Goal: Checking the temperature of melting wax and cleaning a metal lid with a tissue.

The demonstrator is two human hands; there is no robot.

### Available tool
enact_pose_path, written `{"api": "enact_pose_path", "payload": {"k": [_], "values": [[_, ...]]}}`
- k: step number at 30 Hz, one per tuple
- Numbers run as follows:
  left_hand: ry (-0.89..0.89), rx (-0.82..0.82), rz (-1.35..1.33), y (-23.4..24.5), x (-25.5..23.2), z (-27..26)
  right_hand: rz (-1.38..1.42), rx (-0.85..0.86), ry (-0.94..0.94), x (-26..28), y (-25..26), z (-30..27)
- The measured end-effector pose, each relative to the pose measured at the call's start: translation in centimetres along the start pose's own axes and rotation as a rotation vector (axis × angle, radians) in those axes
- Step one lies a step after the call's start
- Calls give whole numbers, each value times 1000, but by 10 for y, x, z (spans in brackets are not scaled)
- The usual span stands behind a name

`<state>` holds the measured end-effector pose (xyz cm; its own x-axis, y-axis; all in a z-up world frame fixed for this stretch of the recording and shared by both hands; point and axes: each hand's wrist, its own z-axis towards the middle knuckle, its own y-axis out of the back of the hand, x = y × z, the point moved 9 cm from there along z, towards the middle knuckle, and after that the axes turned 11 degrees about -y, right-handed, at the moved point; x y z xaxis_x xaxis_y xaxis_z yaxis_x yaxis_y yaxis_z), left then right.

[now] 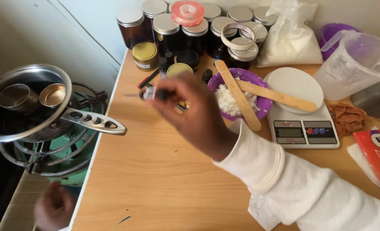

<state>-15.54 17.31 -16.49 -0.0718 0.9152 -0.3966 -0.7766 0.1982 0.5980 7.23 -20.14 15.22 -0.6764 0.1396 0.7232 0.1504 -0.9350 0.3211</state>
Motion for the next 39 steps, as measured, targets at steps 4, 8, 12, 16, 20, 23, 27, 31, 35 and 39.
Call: {"api": "enact_pose_path", "payload": {"k": [4,8,12,16,20,23,27,31,35,39], "values": [[424,-139,-74,63,-76,65,-264,243,174,-6,-36,-41],[183,-182,-76,92,-38,78,-735,346,197,-35,-76,-62],[-111,30,176,92,-65,98,-630,510,-88,-81,-90,-62],[76,-268,-437,96,-188,142,-584,612,-132,-94,-84,-57],[-150,-113,-645,84,-254,164,-490,728,-267,-48,-17,-45],[-355,113,-595,77,-292,174,-682,1009,-446,-42,34,-77],[-284,293,-670,62,-324,179,-1042,1349,-641,-94,97,-171],[-88,610,-766,2,-346,167,-922,1343,-677,-107,98,-211],[77,1144,-759,-62,-391,111,-324,811,-777,-79,87,-167],[284,1090,-1341,-88,-445,96,305,216,-980,-85,87,-147]]}}
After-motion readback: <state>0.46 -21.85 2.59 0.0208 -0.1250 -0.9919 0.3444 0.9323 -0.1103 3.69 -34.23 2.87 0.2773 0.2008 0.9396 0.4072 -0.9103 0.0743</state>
